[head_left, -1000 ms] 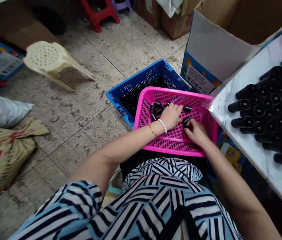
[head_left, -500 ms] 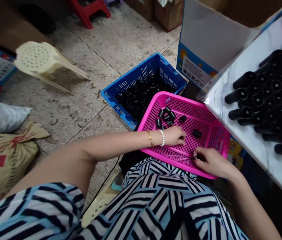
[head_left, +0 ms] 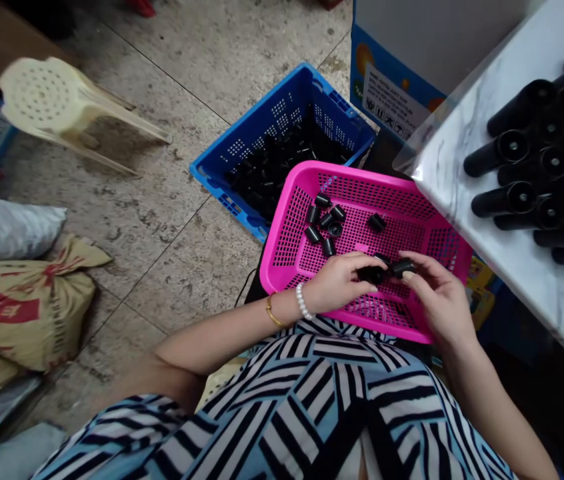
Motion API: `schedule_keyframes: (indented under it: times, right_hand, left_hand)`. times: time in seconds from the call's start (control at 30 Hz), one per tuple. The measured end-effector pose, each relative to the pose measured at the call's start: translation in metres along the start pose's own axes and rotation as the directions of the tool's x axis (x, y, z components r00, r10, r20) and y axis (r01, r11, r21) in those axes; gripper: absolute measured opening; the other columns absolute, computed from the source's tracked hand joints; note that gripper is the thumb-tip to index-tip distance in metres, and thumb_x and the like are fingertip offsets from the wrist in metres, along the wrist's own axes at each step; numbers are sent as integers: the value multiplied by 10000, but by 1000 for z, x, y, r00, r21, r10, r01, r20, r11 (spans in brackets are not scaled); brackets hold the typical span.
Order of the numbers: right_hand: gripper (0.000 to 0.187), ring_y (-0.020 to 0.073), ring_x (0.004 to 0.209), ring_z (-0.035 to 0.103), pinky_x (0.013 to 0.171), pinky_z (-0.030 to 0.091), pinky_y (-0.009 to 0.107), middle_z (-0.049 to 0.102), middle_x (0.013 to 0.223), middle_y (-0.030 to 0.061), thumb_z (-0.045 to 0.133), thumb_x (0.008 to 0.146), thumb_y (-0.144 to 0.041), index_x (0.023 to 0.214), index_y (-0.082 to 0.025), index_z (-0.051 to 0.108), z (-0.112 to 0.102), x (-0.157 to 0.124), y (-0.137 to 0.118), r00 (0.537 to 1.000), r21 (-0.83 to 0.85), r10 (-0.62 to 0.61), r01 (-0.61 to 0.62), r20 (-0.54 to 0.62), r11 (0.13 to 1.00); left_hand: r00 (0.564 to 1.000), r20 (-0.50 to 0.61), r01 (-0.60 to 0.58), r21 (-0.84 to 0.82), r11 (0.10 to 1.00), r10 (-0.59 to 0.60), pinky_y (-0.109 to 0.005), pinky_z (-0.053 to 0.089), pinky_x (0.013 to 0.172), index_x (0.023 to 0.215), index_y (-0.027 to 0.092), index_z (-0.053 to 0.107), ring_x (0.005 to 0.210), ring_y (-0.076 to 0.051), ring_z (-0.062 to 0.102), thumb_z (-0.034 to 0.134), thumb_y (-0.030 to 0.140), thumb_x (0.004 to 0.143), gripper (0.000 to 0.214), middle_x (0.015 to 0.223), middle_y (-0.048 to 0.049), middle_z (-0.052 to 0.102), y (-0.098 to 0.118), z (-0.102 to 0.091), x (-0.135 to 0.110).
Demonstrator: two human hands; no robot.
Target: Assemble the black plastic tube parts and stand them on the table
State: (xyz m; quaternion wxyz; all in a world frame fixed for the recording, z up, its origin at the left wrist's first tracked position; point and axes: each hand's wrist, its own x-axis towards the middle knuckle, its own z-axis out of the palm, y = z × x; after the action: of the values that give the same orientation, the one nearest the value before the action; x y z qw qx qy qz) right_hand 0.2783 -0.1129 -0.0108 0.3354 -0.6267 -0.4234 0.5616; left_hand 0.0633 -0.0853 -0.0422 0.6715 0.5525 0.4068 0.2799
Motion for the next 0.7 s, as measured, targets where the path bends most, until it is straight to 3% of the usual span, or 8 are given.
schedule_keyframes:
  times: [0.13,0.23,0.33,0.43,0.6,0.7]
  right_hand:
    - [386,212,1113,701,1042,559,414,718,1242,42,726,889,-361,1265,-285,687,6,-10,-5,997,-60,-58,55,-58,997]
    - [380,217,1133,690,1039,557,403,715,1251,49,692,918,-341,1293,-285,678,15,-16,-8,983,-237,-178,164,-37,957]
    - [378,235,1119,689,1015,567,419,721,1215,65,686,924,-325,1299,-280,675,22,-21,-4,952,-441,-307,273,-5,855]
    - [386,231,1066,712,959,599,405,729,1193,61,723,903,-312,1283,-277,669,25,-27,6,937,-464,-349,310,1,830]
    - [367,224,1030,732,950,601,390,756,1168,65,677,943,-303,1308,-267,676,23,-33,16,914,-600,-404,350,48,720]
    - [409,224,989,735,915,617,391,748,1162,67,734,897,-323,1297,-265,670,24,-34,16,932,-521,-361,291,-36,802]
  left_hand:
    - [996,-51,-70,129,989,78,-358,583,976,1181,244,736,1059,-195,691,738,117,827,376,1166,-52,722,5,-5,-5]
    - [986,-33,-151,247,957,164,-377,555,1029,1199,233,731,1091,-208,676,738,140,847,364,1149,-60,727,8,-6,-7]
    - [984,-21,-163,287,944,176,-356,559,999,1179,199,734,1056,-202,680,725,139,861,324,1122,-72,728,8,-5,-9]
    - [988,-34,-128,349,928,149,-337,562,950,1145,182,728,1012,-195,680,720,148,864,284,1071,-64,725,4,-4,-13]
    - [983,111,-181,455,872,147,-330,545,916,1147,136,693,996,-208,653,685,154,894,253,1031,-81,705,0,-4,-19]
    - [983,134,-173,465,868,124,-333,541,891,1135,125,693,959,-213,650,704,213,901,250,988,-78,703,1,-3,-19]
